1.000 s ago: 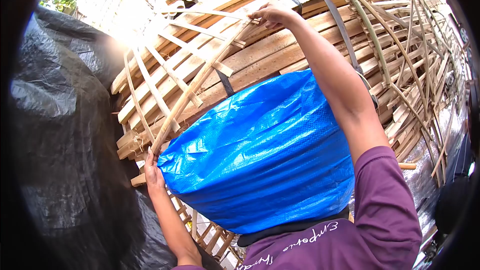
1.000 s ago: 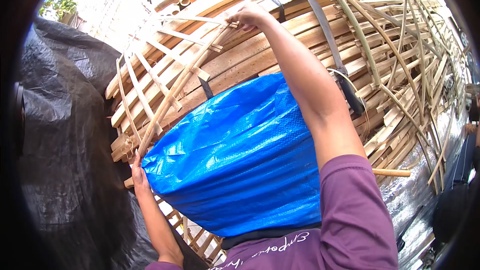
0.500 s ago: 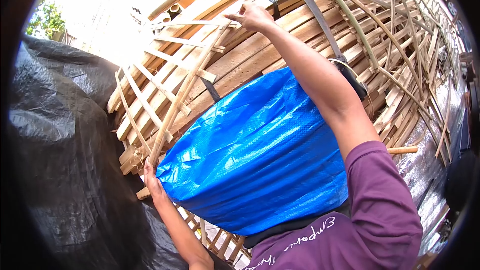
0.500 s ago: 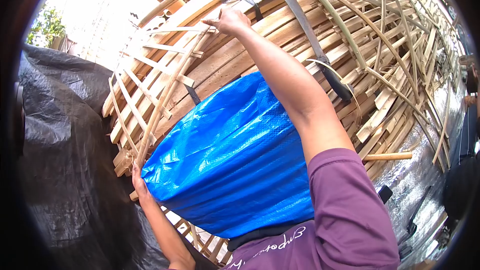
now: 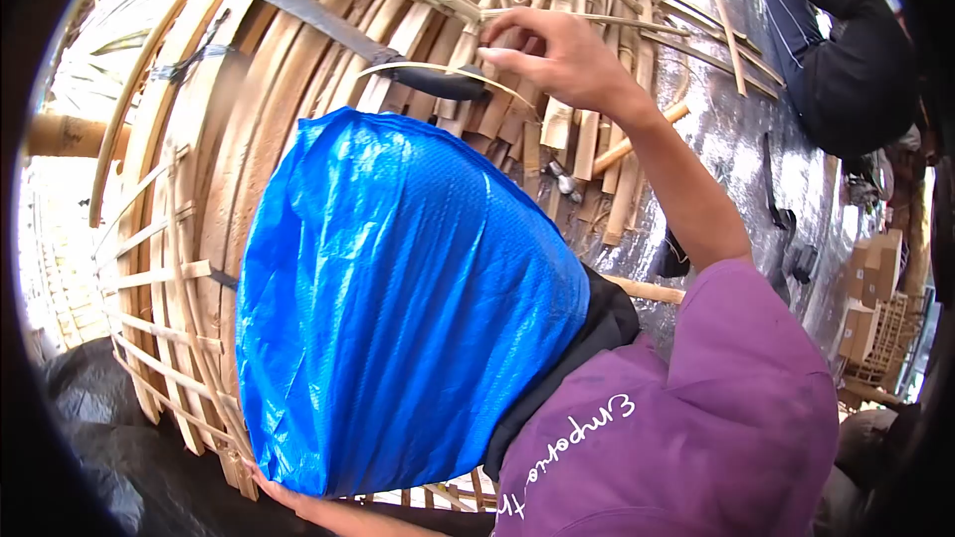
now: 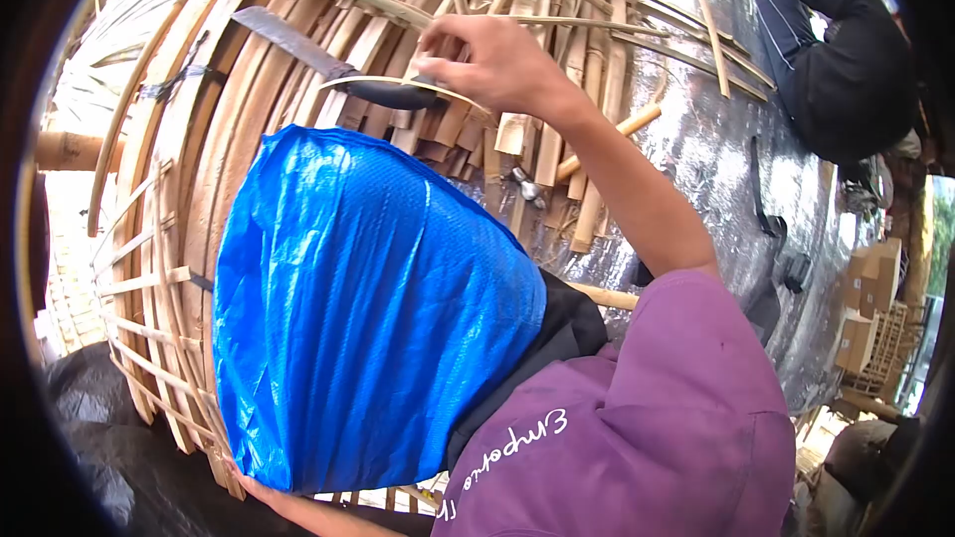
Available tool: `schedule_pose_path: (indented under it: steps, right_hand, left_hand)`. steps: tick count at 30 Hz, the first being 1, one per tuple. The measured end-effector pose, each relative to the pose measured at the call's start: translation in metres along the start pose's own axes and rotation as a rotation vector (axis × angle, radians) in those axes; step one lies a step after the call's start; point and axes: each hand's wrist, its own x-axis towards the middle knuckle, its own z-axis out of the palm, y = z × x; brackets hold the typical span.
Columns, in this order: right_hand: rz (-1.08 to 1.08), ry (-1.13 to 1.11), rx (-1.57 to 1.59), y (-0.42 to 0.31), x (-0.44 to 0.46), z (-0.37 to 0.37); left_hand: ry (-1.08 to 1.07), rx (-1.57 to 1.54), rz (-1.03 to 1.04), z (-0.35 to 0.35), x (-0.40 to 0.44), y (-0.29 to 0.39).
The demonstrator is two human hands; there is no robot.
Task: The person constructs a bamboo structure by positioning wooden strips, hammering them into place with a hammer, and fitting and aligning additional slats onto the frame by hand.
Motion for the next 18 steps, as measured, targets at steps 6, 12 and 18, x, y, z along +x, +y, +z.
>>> schedule_pose_path:
  steps: [6, 12, 18]
  right_hand:
    - [0.529, 0.316, -0.083, 0.100, -0.122, -0.060]
    - [-0.031, -0.131, -0.950, 0.121, -0.156, -0.028]
    - [-0.058, -0.444, -0.691, 0.145, -0.179, -0.038]
  left_hand:
    - [0.017, 0.031, -0.030, 0.011, -0.005, 0.013]
    - [-0.034, -0.002, -0.079, 0.011, 0.002, 0.015]
    - [-0.032, -0.145, -0.113, 0.016, -0.008, 0.027]
